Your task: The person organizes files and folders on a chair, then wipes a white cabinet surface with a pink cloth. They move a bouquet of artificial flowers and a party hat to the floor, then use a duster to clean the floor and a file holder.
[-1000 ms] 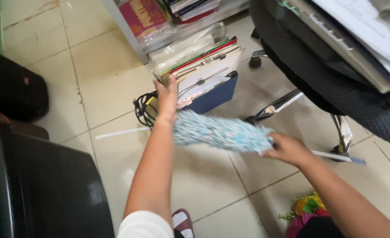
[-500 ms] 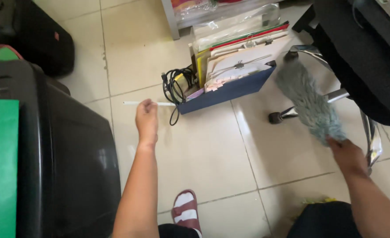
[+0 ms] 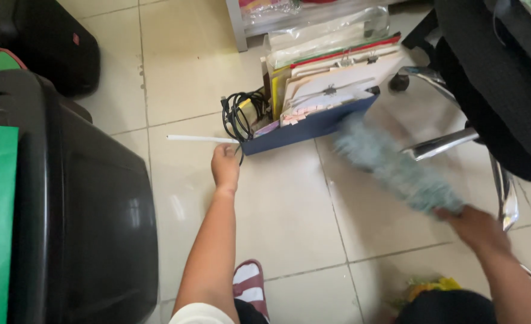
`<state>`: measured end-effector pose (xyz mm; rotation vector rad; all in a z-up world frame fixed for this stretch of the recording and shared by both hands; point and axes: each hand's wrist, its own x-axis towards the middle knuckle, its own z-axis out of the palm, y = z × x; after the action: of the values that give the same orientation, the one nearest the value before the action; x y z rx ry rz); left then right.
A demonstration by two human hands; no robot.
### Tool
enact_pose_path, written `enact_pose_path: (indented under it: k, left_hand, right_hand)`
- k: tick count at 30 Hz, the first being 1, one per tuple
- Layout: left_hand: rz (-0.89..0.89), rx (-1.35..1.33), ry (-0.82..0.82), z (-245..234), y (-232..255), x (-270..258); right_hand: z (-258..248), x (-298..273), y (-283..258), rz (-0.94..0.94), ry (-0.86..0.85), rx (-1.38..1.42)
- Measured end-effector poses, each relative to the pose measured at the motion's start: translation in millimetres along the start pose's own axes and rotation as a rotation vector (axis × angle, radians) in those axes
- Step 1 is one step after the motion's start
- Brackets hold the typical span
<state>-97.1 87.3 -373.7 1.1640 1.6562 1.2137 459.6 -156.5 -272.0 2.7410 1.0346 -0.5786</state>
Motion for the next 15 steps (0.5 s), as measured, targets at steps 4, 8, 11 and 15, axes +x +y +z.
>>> enact_pose_path:
  k: [4,8,11,15]
  left_hand:
    - [-0.004,0.137,0.225,-6.5,-11.5,15.3]
    - [-0.185,-0.351,0.452,-19.1,-75.6,47.4]
    - [-0.319,-0.745,0.528,-18.8,-141.5,61.2]
    - [-0.51,-0.679,0.433,-14.5,-144.8,61.6]
  right_hand:
    - [7.2,-28.7,-28.8,-0.263,-0.103,-0.085]
    - [13.9,-58.1,-99.8,-0.517,0.113,0.129]
    - [64.2,-49.9,-157.3,-0.663,0.203,0.273]
    - [69.4,-73.8,-218.3,-0.651,0.022,0.079]
